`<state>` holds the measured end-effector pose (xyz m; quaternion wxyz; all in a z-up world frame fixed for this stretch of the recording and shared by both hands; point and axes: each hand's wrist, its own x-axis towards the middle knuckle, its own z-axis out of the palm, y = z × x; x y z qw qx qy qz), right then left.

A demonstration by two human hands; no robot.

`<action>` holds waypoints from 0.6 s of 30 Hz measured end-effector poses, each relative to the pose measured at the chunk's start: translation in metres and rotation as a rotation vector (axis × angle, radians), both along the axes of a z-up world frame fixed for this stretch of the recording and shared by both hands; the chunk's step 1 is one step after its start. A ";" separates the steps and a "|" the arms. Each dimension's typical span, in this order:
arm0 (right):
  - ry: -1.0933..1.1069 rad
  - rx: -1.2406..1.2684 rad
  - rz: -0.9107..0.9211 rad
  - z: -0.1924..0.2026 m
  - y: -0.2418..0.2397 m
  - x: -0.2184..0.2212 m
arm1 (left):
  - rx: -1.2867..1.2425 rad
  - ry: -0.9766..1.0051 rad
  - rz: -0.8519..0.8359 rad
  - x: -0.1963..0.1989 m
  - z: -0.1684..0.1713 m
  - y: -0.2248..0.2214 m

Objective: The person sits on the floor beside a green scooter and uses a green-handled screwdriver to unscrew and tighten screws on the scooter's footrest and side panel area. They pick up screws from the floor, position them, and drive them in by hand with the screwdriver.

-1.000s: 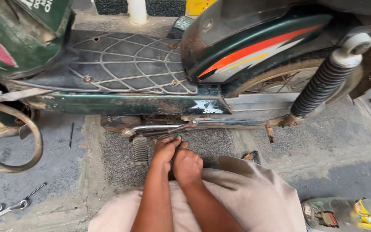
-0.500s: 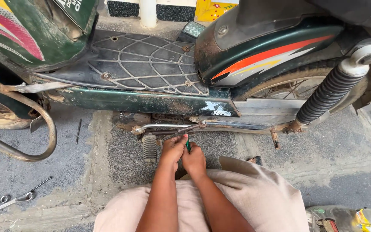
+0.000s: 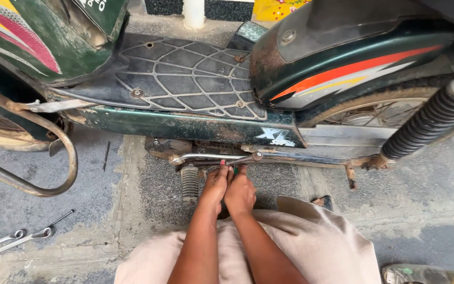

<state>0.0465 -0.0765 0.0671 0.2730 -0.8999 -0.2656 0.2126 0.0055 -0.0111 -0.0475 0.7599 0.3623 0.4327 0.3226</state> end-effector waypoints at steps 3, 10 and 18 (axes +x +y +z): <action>0.075 -0.021 -0.018 0.006 0.006 -0.004 | -0.122 -0.030 0.032 -0.002 0.003 0.002; 0.102 0.018 -0.024 -0.063 0.020 0.021 | -0.278 -0.203 -0.020 0.012 0.005 0.001; -0.094 0.166 0.185 -0.142 0.016 0.045 | -0.222 -0.091 -0.210 0.024 -0.017 0.003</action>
